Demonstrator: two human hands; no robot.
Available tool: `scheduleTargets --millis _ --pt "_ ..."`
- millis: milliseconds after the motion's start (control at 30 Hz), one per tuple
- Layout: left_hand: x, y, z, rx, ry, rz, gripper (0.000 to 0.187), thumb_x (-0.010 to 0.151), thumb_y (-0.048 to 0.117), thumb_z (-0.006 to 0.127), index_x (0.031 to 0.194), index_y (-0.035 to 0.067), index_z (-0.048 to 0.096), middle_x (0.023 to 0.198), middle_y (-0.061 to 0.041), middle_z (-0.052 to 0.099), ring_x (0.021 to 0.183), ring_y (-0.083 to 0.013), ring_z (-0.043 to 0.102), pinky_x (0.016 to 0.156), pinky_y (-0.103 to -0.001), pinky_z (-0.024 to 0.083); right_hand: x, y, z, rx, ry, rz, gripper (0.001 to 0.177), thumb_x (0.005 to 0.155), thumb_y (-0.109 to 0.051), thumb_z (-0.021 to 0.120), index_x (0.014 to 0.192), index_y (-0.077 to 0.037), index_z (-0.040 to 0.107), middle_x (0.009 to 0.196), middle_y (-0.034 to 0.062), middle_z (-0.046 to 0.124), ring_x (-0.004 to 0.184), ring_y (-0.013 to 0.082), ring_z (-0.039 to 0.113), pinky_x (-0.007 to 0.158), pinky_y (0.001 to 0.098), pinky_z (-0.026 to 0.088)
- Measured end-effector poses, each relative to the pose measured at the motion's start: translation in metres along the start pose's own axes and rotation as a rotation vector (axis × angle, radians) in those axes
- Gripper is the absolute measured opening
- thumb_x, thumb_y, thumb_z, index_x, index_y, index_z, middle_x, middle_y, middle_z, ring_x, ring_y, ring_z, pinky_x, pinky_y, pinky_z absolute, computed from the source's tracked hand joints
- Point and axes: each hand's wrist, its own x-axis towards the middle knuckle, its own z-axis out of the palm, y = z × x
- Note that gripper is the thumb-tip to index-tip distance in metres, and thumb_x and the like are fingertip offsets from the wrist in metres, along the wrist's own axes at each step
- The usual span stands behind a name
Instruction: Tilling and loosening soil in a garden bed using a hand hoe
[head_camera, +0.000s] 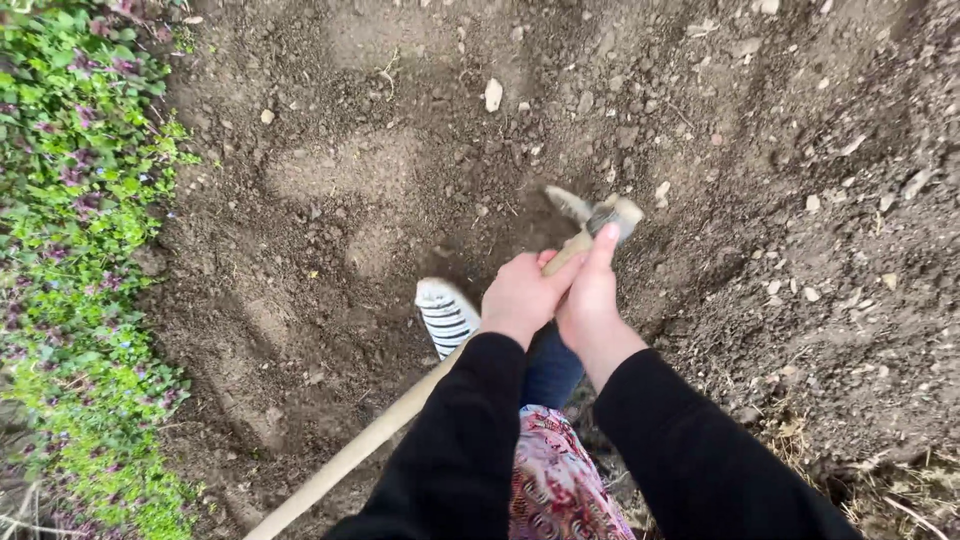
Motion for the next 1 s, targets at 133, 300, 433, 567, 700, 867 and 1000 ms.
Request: scheduleTargets --millis 133,300,433,567,700,867,1000 --pt "0.023 0.026 -0.009 -0.050 -0.004 0.066 0.083 0.078 0.077 0.053 0.116 0.005 0.071 0.123 -0.017 0.072 0.129 -0.0326 0.061 0.107 -0.048 0.051 -0.008 -0.049 0.027 -0.044 0.027 -0.042 0.088 0.085 -0.085 0.034 0.117 -0.006 0.056 0.089 0.0139 0.069 0.080 0.0244 0.073 0.074 0.0369 0.067" --pt "0.020 0.005 -0.031 -0.100 0.048 -0.042 0.078 0.086 0.070 0.048 0.118 0.002 0.069 0.125 -0.022 0.070 0.129 -0.0346 0.061 0.108 -0.051 0.050 0.008 -0.008 0.052 -0.134 0.003 -0.055 0.082 0.089 -0.082 0.035 0.112 -0.006 0.055 0.084 0.0152 0.069 0.069 0.0246 0.070 0.064 0.0333 0.064" --pt "0.020 -0.059 -0.030 -0.132 0.073 -0.108 0.073 0.088 0.066 0.051 0.114 0.001 0.070 0.118 -0.021 0.073 0.125 -0.0350 0.063 0.106 -0.051 0.051 -0.017 0.053 0.057 -0.124 0.019 -0.010 0.074 0.095 -0.074 0.041 0.120 -0.005 0.051 0.101 0.0140 0.066 0.080 0.0250 0.071 0.073 0.0363 0.065" --pt "0.009 -0.085 -0.034 -0.225 0.073 -0.148 0.065 0.090 0.061 0.057 0.113 0.003 0.070 0.115 -0.020 0.074 0.123 -0.0354 0.065 0.104 -0.052 0.052 -0.032 0.080 0.063 -0.253 0.014 -0.024 0.076 0.097 -0.073 0.041 0.109 0.000 0.057 0.081 0.0239 0.073 0.064 0.0280 0.072 0.059 0.0367 0.064" --pt "0.012 -0.083 -0.042 -0.273 0.127 -0.135 0.064 0.091 0.061 0.059 0.117 0.004 0.070 0.113 -0.019 0.075 0.121 -0.0347 0.066 0.103 -0.051 0.053 -0.031 0.071 0.072 -0.226 -0.045 -0.076 0.069 0.097 -0.071 0.043 0.104 -0.004 0.055 0.076 0.0233 0.070 0.058 0.0275 0.071 0.054 0.0349 0.062" --pt "0.039 -0.040 -0.062 -0.376 0.195 -0.018 0.063 0.093 0.057 0.058 0.123 0.003 0.068 0.119 -0.021 0.073 0.124 -0.0354 0.064 0.104 -0.053 0.052 -0.024 0.012 0.117 -0.389 -0.066 -0.234 0.066 0.099 -0.067 0.043 0.109 -0.003 0.058 0.085 0.0235 0.073 0.066 0.0266 0.073 0.061 0.0381 0.064" --pt "0.035 0.015 -0.098 -0.448 0.274 0.091 0.061 0.092 0.056 0.057 0.110 -0.001 0.071 0.110 -0.025 0.073 0.119 -0.0396 0.065 0.100 -0.054 0.051 -0.004 -0.036 0.161 -0.394 -0.147 -0.290 0.073 0.094 -0.072 0.044 0.113 -0.002 0.056 0.083 0.0207 0.071 0.063 0.0247 0.072 0.057 0.0347 0.064"
